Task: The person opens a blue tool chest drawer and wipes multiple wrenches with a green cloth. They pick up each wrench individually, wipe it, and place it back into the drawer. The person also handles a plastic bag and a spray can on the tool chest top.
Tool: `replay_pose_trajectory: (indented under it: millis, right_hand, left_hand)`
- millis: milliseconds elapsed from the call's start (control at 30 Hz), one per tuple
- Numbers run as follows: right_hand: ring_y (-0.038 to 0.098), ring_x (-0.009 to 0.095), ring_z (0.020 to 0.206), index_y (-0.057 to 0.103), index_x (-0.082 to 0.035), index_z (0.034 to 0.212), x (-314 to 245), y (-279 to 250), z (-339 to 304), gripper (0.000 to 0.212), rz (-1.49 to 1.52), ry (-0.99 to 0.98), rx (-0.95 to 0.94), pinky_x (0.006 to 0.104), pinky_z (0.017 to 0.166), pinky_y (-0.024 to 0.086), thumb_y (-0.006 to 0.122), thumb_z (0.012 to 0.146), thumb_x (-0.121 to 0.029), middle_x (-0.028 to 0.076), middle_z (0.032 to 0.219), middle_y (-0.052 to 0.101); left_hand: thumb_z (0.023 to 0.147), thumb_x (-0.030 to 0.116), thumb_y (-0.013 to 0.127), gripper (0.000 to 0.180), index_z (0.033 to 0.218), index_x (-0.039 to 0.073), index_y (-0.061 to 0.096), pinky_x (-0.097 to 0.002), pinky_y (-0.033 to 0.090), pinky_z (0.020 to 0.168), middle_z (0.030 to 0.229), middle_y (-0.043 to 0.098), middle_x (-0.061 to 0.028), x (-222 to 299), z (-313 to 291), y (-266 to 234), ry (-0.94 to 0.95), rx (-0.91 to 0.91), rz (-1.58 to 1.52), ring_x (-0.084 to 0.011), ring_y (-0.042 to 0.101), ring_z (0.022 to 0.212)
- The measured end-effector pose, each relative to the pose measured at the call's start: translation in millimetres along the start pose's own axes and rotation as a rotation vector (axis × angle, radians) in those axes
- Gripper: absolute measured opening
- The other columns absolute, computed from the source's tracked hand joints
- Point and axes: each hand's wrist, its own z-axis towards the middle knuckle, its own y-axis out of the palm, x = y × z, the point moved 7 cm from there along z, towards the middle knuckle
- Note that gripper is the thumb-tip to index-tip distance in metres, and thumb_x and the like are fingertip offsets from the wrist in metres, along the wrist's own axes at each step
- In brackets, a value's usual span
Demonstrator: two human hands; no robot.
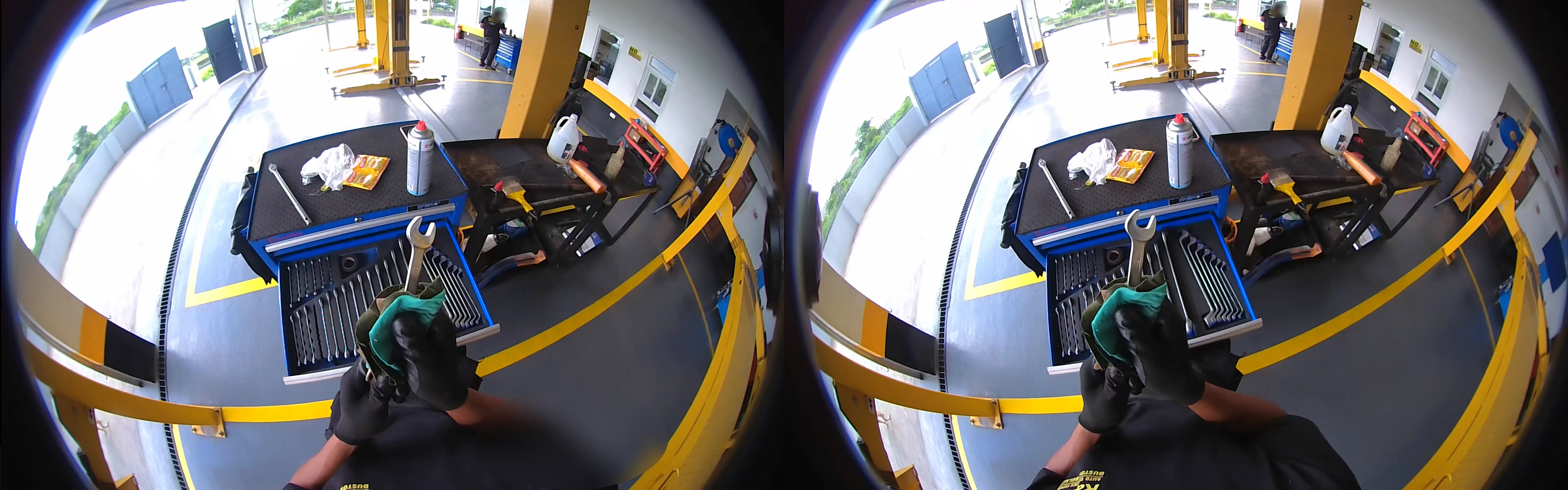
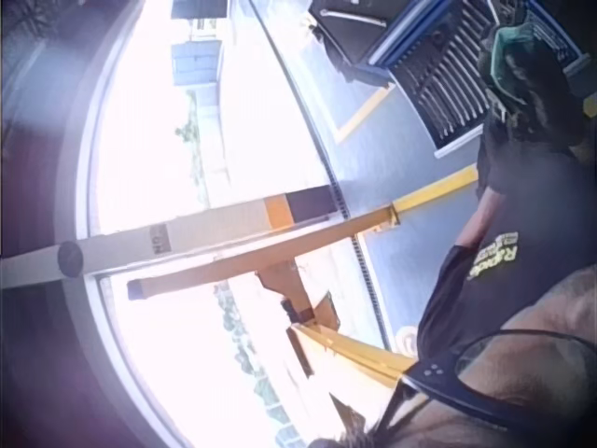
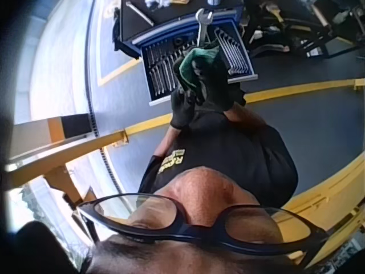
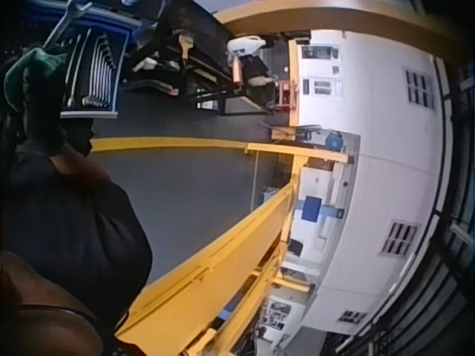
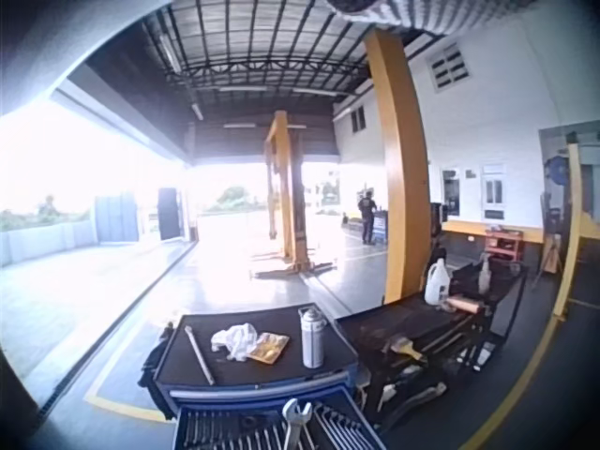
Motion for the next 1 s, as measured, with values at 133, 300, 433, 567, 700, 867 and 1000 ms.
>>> replay_pose_trajectory:
  millis: [133,300,433,567,700,867,1000]
  right_hand:
    - [0.054,0.003,0.074,0.053,-0.005,0.130,-4,7,1,0.037,-0.288,-0.222,-0.017,0.0201,0.068,0.047,0.065,0.096,-0.013,-0.004,0.091,0.058]
    - [0.060,0.007,0.082,0.057,-0.004,0.124,-25,-14,17,0.029,-0.303,-0.192,0.107,0.0226,0.069,0.049,0.061,0.099,-0.018,-0.002,0.100,0.061]
    - [0.066,0.013,0.098,0.053,-0.001,0.131,-53,-36,18,0.040,-0.727,-0.399,0.209,0.0269,0.081,0.054,0.050,0.103,-0.029,0.006,0.116,0.065]
    - [0.066,0.021,0.105,0.051,-0.001,0.135,-59,-35,18,0.044,-0.784,-0.638,0.161,0.0355,0.087,0.054,0.049,0.103,-0.032,0.009,0.115,0.066]
    - [0.066,0.015,0.091,0.055,-0.002,0.124,-26,-22,14,0.039,-0.316,-0.182,0.091,0.0300,0.077,0.055,0.059,0.099,-0.031,0.008,0.107,0.065]
    - [0.062,0.011,0.095,0.053,-0.002,0.124,3,15,1,0.033,-0.333,-0.118,-0.102,0.0274,0.083,0.052,0.062,0.098,-0.019,0.006,0.109,0.063]
    - [0.060,0.013,0.104,0.046,-0.001,0.132,10,26,3,0.036,-0.415,-0.146,-0.241,0.0288,0.088,0.051,0.058,0.099,-0.009,0.008,0.116,0.060]
  left_hand:
    - [0.100,0.036,0.058,0.032,0.106,0.005,0.059,-0.0254,0.045,0.060,0.082,0.063,-0.0032,-7,1,-18,0.004,0.077,0.226,-0.0121,0.059,0.067]
    - [0.098,0.043,0.060,0.039,0.104,0.005,0.055,-0.0274,0.045,0.061,0.081,0.063,-0.0058,-20,-3,-7,-0.176,-0.104,-0.188,-0.0130,0.058,0.069]
    - [0.094,0.049,0.063,0.046,0.097,0.005,0.051,-0.0268,0.045,0.063,0.078,0.062,-0.0073,-38,-14,-3,-0.159,-0.288,-0.155,-0.0129,0.057,0.068]
    - [0.095,0.048,0.062,0.045,0.096,0.004,0.051,-0.0264,0.046,0.064,0.076,0.062,-0.0078,-37,-17,-5,-0.101,-0.317,0.001,-0.0131,0.057,0.068]
    - [0.098,0.049,0.058,0.047,0.103,0.002,0.060,-0.0269,0.046,0.068,0.081,0.064,-0.0039,-14,-12,-3,-0.006,-0.188,-0.066,-0.0113,0.059,0.074]
    - [0.099,0.026,0.063,0.029,0.115,0.001,0.060,-0.0265,0.049,0.071,0.094,0.068,-0.0037,0,-3,-23,0.058,0.210,-0.076,-0.0114,0.062,0.081]
    - [0.097,0.012,0.064,0.028,0.123,0.001,0.061,-0.0265,0.051,0.078,0.104,0.069,-0.0021,-13,3,-31,-0.022,0.279,-0.271,-0.0116,0.064,0.091]
